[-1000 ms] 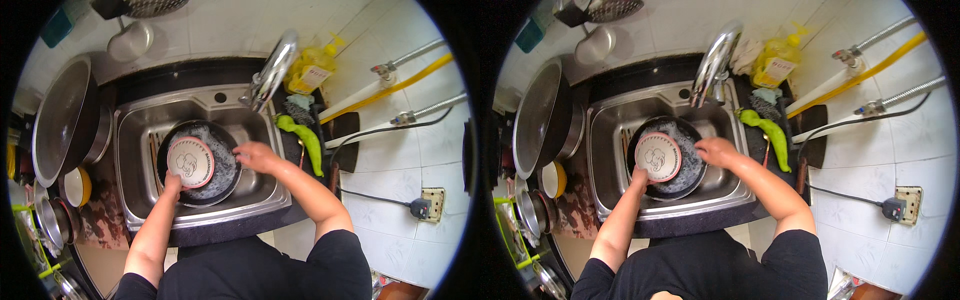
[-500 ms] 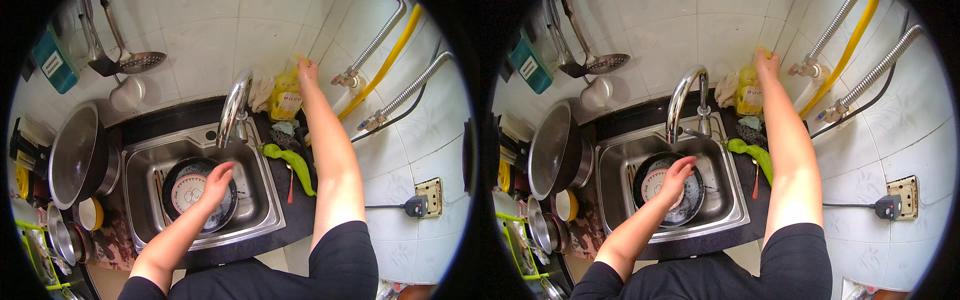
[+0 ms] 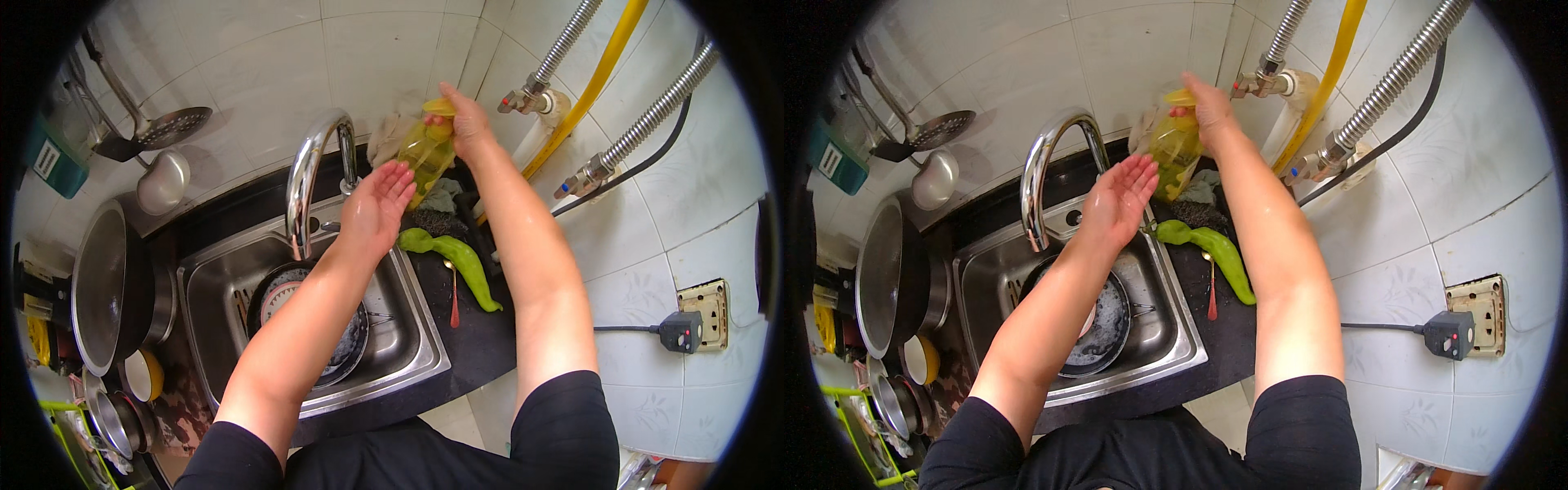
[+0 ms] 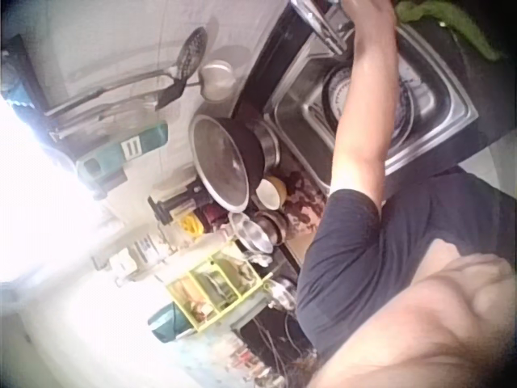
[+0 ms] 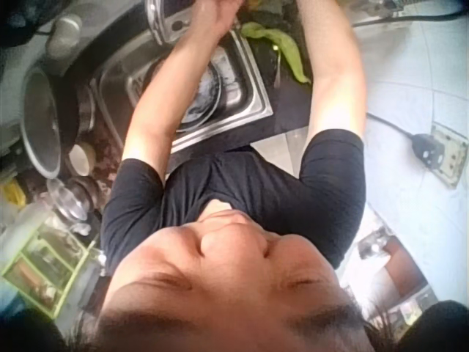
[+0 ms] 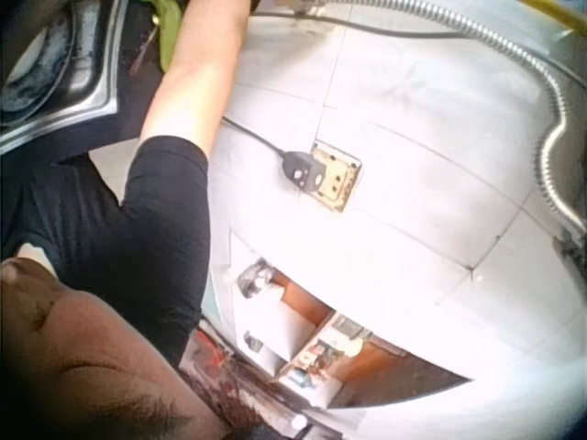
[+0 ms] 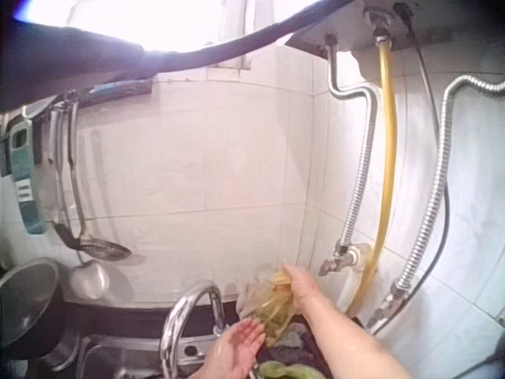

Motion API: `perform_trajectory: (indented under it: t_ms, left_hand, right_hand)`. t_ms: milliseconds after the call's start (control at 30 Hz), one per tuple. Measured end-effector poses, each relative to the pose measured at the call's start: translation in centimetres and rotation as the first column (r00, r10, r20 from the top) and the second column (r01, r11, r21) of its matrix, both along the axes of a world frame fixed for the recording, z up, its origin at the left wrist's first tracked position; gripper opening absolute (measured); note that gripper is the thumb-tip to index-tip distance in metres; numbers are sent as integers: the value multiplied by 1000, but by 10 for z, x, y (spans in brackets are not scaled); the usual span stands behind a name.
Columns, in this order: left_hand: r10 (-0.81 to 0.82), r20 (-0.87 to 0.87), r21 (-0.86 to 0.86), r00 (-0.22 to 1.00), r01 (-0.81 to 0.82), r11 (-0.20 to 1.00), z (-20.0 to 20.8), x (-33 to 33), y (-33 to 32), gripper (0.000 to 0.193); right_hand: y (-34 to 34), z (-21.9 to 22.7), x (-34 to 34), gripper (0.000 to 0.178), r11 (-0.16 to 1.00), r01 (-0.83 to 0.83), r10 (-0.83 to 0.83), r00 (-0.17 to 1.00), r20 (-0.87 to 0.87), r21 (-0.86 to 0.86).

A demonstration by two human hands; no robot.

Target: The person washes a stack of dishes in a kitchen sink. They rinse and scrub a metal bowl, a small bowl, a plate, and chopsticks using a sponge and dish soap, then place the cleaned items on the counter.

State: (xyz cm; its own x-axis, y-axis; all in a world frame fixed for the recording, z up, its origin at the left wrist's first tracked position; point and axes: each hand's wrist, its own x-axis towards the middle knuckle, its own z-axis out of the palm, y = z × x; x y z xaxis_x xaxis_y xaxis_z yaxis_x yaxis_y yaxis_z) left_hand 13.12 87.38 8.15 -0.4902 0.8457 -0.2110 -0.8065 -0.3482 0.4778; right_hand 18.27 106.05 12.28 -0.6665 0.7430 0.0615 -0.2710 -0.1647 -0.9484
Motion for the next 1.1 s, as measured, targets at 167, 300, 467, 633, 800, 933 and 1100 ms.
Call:
perform_trajectory:
  t_ms: [167,300,467,633,800,933,1100]
  left_hand:
    - [35,169,164,985,-63,984,11,-7,39,35]
    - [28,196,268,980,-81,960,16,-16,56,36]
    - [35,233,268,972,-99,958,18,-26,71,34]
    - [18,311,215,950,-88,973,14,-28,68,31]
    - [6,284,187,959,-61,981,9,-33,60,28]
    - [-25,268,161,963,-19,987,5,-33,54,28]
    - [-40,261,194,964,-12,981,5,-30,58,30]
  right_hand:
    - [0,-9,-3,23,998,-38,43,991,-125,46]
    - [4,-13,-4,20,995,-96,97,990,-107,14]
    - [2,-11,-3,19,993,-106,109,993,-43,60]
    - [-6,-4,-4,22,990,-60,49,995,85,131]
    - [-5,0,-5,23,992,-26,11,993,120,123]
    - [-5,1,-2,25,999,-29,29,1000,5,26]
    - [-1,-8,-5,26,997,-48,47,999,19,63]
